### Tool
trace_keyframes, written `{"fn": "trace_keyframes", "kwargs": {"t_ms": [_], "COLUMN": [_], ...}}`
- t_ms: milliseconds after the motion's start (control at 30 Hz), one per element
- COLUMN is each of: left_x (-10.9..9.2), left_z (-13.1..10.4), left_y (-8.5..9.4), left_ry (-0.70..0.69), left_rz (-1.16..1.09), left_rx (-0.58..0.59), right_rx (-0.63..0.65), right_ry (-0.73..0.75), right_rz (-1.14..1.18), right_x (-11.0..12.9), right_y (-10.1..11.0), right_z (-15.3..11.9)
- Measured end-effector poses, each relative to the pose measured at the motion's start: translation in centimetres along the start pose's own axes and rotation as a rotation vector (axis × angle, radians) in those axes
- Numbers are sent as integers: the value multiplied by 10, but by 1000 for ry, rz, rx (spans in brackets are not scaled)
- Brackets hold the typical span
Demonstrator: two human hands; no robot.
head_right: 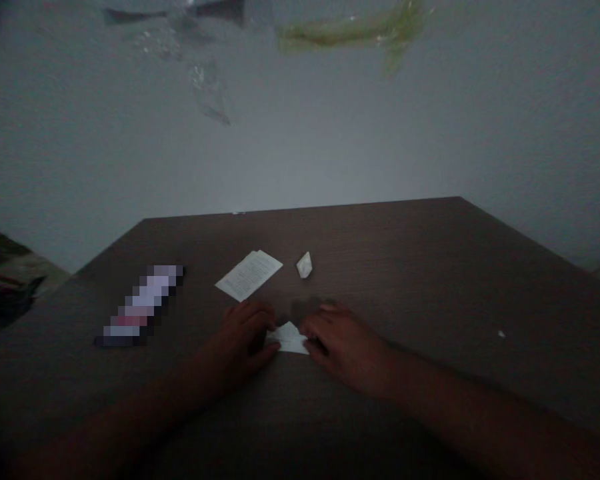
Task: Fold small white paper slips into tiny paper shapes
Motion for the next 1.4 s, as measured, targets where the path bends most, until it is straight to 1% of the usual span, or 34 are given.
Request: {"fn": "trace_keyframes", "kwargs": {"t_ms": [100,167,267,333,433,533,633,767,1000,1100,1167,1267,1400], "left_x": [-1,-6,-13,-16,-19,-19,-16,-12,-5,3,8,11,8], "left_z": [2,2,3,2,2,2,3,1,-4,-9,-13,-17,-16], "left_y": [1,3,3,0,-7,-12,-17,-20,-19,-21,-25,-25,-17], "left_ry": [54,47,41,44,41,45,61,75,92,72,51,47,21], "left_rz": [18,26,30,33,38,19,-15,-62,-123,-117,-117,-126,-166], "left_rx": [67,99,102,111,142,174,195,198,176,107,90,92,128], "right_rx": [44,76,84,87,131,170,175,176,207,214,217,220,242], "right_ry": [12,17,17,19,12,-23,-64,-92,-127,-139,-144,-155,-208], "right_rz": [-23,-46,-80,-80,-32,24,58,87,125,123,120,123,118], "right_x": [1,2,2,2,4,4,3,3,-1,-2,-1,0,-2], "right_y": [-4,-6,-7,-9,-15,-19,-20,-18,-11,-9,-8,-9,-12], "right_z": [-1,-2,-3,-4,-4,-2,-1,0,-3,-5,-5,-5,-5]}}
Point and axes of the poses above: each hand's wrist, its own z-axis towards the middle knuckle, its own y-axis out of the back of the hand, x = y × z, the point moved 5 cm from there along z, towards the middle knuckle, and after that the axes turned 13 degrees about -x, right-handed, at the moved point
